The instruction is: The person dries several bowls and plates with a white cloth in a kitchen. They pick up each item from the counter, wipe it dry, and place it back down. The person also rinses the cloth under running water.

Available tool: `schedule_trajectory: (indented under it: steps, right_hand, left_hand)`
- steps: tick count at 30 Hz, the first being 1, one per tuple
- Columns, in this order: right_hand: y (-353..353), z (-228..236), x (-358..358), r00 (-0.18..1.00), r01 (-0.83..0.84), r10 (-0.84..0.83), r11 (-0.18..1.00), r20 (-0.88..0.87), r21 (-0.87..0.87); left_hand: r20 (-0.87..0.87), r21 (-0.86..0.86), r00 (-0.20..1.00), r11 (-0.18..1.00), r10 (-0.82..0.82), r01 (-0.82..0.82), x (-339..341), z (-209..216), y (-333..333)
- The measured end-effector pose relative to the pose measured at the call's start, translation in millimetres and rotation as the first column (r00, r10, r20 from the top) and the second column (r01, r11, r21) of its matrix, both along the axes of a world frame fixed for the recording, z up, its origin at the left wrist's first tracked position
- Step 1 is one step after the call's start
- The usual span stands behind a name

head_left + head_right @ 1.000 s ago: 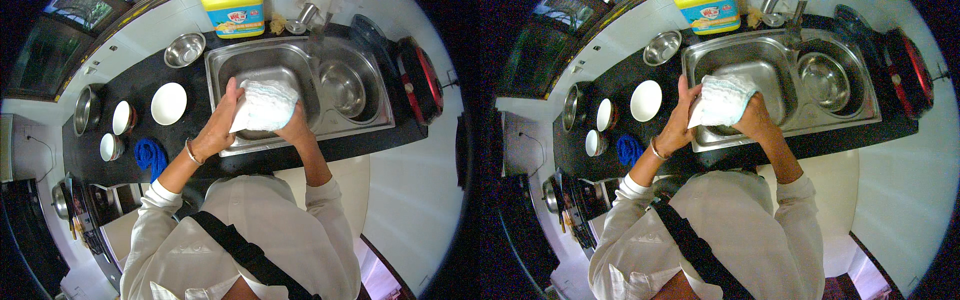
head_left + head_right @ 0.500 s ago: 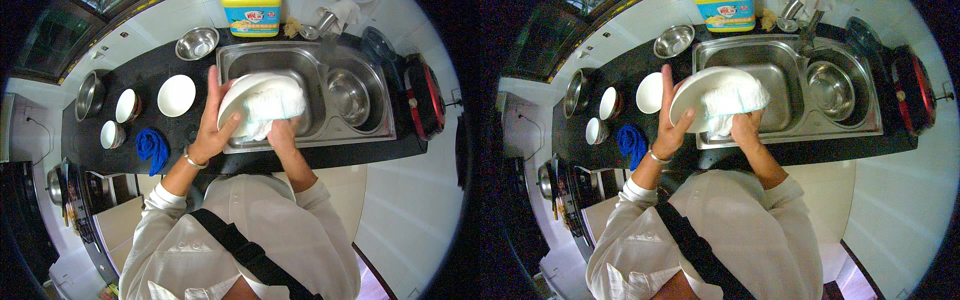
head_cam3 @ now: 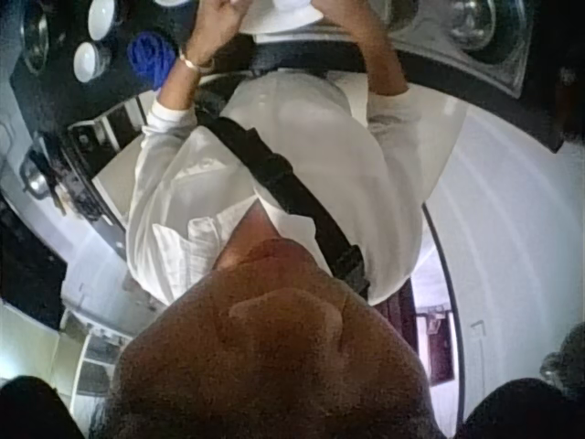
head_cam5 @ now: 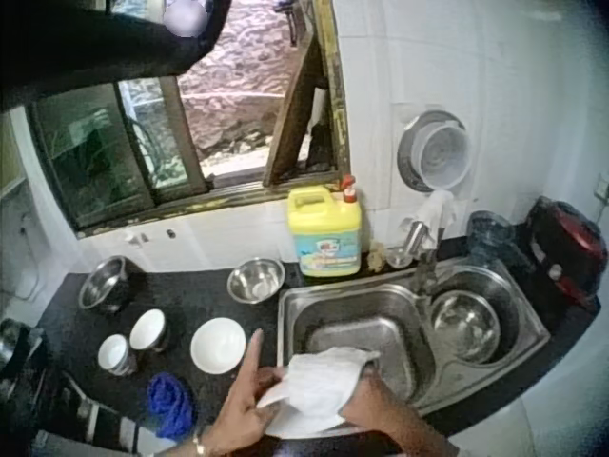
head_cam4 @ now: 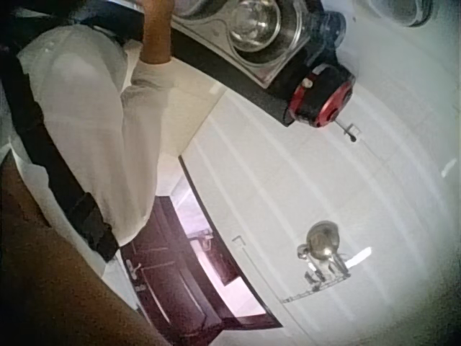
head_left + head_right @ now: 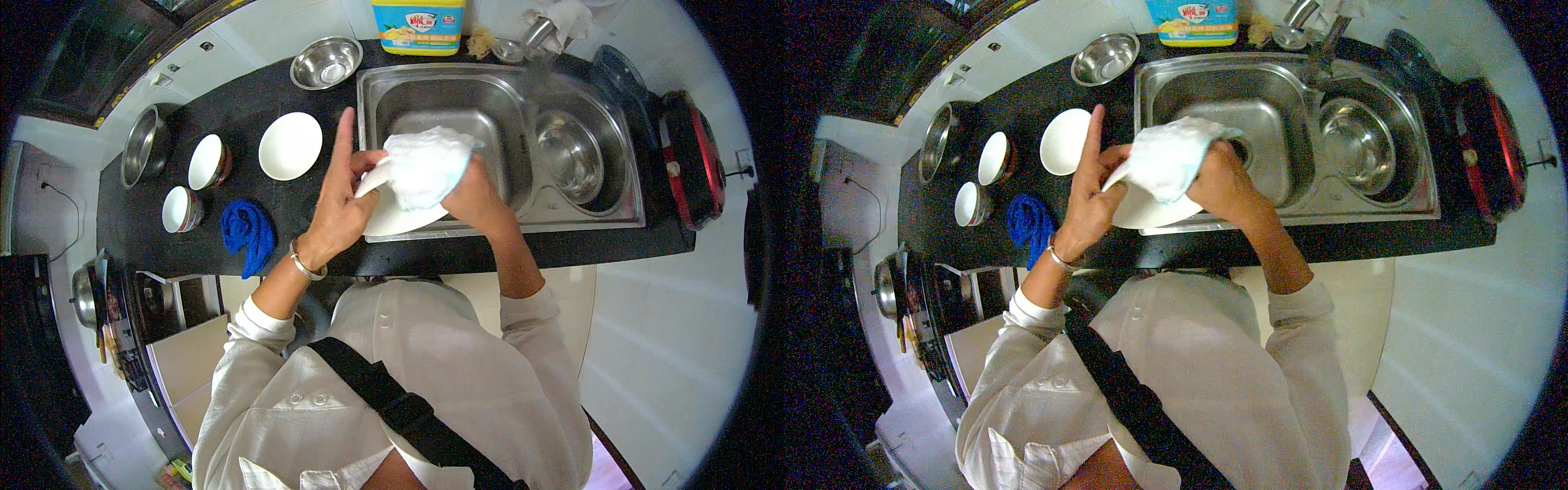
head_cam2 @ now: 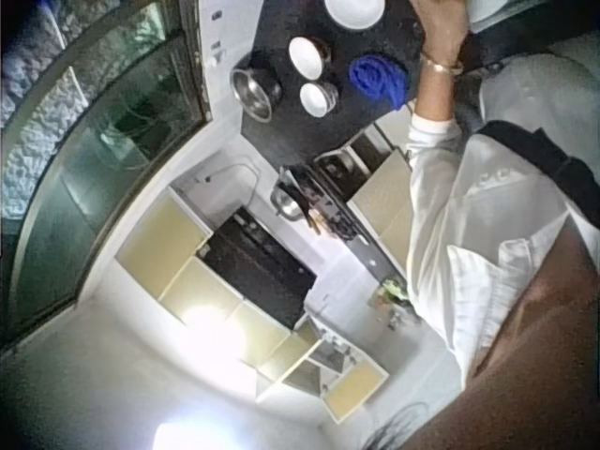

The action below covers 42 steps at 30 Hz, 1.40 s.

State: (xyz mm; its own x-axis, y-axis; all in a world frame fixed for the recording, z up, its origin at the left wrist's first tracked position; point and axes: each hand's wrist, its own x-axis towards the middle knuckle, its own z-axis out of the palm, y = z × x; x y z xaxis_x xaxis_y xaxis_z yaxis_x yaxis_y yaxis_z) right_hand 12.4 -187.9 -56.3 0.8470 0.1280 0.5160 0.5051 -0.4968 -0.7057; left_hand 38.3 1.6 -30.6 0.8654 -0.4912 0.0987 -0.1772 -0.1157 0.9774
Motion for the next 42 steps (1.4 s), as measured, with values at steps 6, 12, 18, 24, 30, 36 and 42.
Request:
schedule_trajectory:
  steps: [6, 12, 18, 24, 30, 36, 42]
  right_hand:
    - [52, -50, -6, 0.934, 0.355, -0.195, 0.407, -0.3, 0.842]
    - [39, -40, -2, 0.951, 0.303, -0.195, 0.452, -0.239, 0.839]
    - [4, 28, 0, 0.985, -0.145, 0.154, 0.983, 0.082, -0.114]
    - [7, 23, 1, 0.989, -0.124, 0.126, 0.992, -0.082, 0.031]
    - [46, -40, 10, 0.968, 0.23, -0.232, 0.646, -0.1, 0.728]
    - [60, -47, 14, 0.957, 0.291, -0.088, 0.238, -0.277, 0.927]
    - [1, 8, 10, 0.999, -0.047, 0.05, 0.987, -0.016, 0.154]
  left_hand:
    - [-0.19, -0.401, 0.949, 0.862, 0.251, -0.308, -12, 17, -11]
    - [0.014, -0.252, 0.998, 0.966, 0.06, -0.055, -10, 11, 4]
    - [0.021, 0.146, 0.986, 0.976, -0.168, 0.163, -6, 22, 13]
    - [-0.078, -0.088, 0.985, 0.983, 0.156, -0.163, -13, 5, 9]
    - [-0.24, -0.45, 0.898, 0.778, 0.368, -0.439, -17, 17, -7]
    - [-0.091, -0.399, 0.954, 0.867, 0.285, -0.297, -12, -1, -4]
    - [-0.191, -0.044, 0.962, 0.981, -0.194, 0.189, 0, 30, 24]
